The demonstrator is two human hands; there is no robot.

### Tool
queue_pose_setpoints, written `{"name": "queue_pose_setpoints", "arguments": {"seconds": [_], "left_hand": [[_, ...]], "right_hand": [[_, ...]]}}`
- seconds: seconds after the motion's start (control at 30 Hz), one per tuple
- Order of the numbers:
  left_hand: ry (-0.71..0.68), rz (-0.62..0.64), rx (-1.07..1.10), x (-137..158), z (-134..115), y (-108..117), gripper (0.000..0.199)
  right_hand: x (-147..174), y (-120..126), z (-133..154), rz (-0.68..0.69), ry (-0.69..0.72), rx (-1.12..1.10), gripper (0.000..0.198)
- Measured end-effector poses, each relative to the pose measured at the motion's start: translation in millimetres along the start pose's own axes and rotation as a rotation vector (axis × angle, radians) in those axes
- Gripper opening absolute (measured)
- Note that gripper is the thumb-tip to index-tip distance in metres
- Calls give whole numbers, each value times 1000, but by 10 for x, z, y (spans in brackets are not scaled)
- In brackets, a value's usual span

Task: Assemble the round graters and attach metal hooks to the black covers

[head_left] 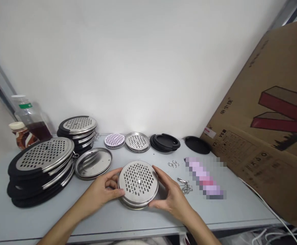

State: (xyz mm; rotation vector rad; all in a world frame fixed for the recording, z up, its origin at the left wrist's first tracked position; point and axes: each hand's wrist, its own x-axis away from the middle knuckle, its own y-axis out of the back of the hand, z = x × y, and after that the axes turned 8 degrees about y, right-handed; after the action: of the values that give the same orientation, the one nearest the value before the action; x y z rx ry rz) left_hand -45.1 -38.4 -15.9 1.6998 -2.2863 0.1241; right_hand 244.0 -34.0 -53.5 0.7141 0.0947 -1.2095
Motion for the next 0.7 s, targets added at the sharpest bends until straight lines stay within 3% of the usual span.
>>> {"name": "queue_pose_setpoints", "arguments": {"seconds": [0.13,0.27,0.7], "left_hand": [[-81,-96,-334,3,-11,-10,78],[-222,-110,-557,13,-58,-13,90],[-273,-151,-741,0,-17,8,93]], "right_hand": [[-22,3,18,36,26,110,112],[-53,-5,50,75,14,157,113],[-73,-6,123,103,-14,104,110]]}}
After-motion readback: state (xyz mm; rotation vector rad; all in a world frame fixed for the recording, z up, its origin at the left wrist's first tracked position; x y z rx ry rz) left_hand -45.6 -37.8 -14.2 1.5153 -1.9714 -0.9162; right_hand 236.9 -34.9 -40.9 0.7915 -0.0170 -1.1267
